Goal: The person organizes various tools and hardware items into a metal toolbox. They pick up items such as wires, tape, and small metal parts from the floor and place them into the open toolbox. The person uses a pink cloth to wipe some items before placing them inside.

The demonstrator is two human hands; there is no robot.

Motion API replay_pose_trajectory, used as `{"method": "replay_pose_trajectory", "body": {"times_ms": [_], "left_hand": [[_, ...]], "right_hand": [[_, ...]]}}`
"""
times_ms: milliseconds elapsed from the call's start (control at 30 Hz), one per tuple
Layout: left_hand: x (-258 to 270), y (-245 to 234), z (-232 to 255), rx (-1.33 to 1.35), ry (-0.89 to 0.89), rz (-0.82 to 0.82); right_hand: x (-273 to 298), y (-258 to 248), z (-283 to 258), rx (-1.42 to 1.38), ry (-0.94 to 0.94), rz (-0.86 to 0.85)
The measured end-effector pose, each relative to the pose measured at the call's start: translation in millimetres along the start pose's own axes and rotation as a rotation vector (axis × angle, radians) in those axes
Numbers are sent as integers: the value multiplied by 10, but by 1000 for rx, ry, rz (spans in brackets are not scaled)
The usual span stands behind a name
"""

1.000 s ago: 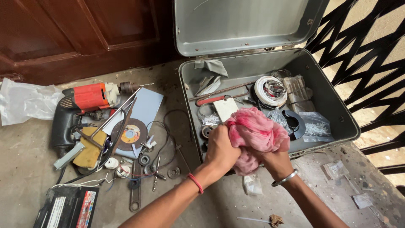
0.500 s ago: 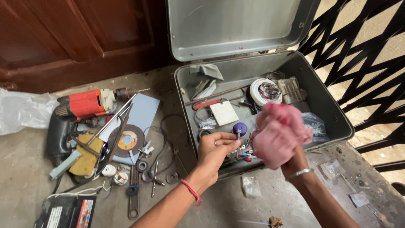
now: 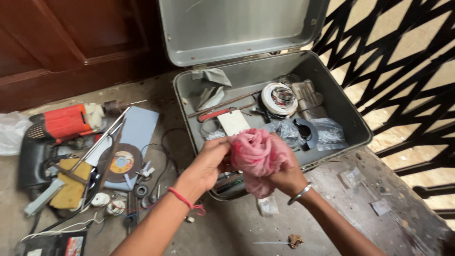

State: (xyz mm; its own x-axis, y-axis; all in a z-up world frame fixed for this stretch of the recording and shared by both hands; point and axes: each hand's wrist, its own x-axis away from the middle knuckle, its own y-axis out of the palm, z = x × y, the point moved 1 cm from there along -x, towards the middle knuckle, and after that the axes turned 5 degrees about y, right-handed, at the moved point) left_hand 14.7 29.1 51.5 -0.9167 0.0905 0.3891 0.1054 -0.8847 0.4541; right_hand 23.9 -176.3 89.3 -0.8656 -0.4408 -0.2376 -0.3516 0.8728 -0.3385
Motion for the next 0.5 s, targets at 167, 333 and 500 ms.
{"method": "replay_pose_trajectory", "body": {"times_ms": [167, 333, 500], "left_hand": [[-94, -95, -94, -81, -29, 49], [-177, -305, -56, 289, -58, 162], [-119, -444, 104, 90, 293, 212]], "right_hand": [[42, 24, -103, 142, -36, 84], [192, -108, 133, -199, 59, 74], [286, -552, 464, -82, 145, 345]]}}
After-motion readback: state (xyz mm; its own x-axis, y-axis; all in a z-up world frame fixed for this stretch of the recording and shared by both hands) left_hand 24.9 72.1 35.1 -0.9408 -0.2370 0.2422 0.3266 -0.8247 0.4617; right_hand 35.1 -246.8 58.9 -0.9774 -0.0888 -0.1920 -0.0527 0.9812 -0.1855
